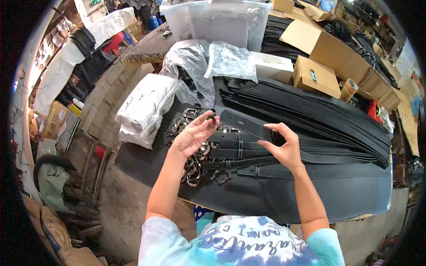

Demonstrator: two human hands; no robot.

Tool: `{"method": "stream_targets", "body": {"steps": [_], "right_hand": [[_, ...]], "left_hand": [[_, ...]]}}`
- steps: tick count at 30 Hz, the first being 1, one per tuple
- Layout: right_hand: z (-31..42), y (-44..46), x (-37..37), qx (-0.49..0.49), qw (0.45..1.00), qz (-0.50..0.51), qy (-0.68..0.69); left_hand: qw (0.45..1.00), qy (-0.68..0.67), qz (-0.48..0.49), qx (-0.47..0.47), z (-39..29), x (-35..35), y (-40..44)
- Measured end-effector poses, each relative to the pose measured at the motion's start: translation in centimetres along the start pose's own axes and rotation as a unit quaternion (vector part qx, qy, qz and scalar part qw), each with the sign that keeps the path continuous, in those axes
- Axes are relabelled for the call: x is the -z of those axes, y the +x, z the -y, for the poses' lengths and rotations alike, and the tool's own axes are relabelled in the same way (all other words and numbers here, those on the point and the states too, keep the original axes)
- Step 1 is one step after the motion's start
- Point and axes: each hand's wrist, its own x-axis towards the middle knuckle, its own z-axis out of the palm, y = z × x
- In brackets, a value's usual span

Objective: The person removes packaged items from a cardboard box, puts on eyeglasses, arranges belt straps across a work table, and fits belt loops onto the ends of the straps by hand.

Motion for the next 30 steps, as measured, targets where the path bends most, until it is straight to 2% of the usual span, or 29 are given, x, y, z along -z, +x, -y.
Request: {"method": "stream_targets", "body": {"steps": [5,10,14,18,22,23,26,28,29,30], "right_hand": [[0.8,-0.1,0.0,0.041,0.998,-0.009,-0.047],[1.1,-0.8,0.2,0.034,0.997,0.009,-0.063],[1.4,-0.8,0.5,0.045,0.995,0.044,-0.077],[1.7,-1.0,0.6,0.053,0.993,0.056,-0.085],[1.1,-1.3,0.1,0.037,0.995,0.059,-0.065],[0.7,-1.4,-0.3,0.043,0.996,0.058,-0.056],[-0.8,-2.1,-1.5,0.09,0.992,0.049,-0.076],[-0.8,-2.4,-1.1,0.077,0.993,0.051,-0.072],[-0.7,-3.0,-0.8,0.092,0.99,0.044,-0.099],[0.1,-3.2,-0.5,0.136,0.977,-0.023,-0.161]], "left_hand": [[1.0,-0.023,-0.009,-0.008,1.5,-1.7,-0.7],[0.995,0.074,-0.049,-0.045,1.9,-1.6,-0.9],[0.987,0.121,-0.097,-0.039,2.5,-1.4,-0.6],[0.991,0.096,-0.092,0.004,3.3,-2.2,-0.7],[0.989,-0.04,-0.122,0.079,6.6,-3.1,-0.4],[0.99,-0.038,-0.113,0.079,7.6,-3.3,-0.2],[0.997,0.006,-0.075,0.008,10.0,-5.5,-0.5],[0.994,0.035,-0.099,-0.016,9.6,-7.9,-0.7],[0.985,0.094,-0.134,-0.048,9.7,-7.7,-0.8],[0.972,0.14,-0.161,-0.094,9.6,-7.8,-0.7]]}}
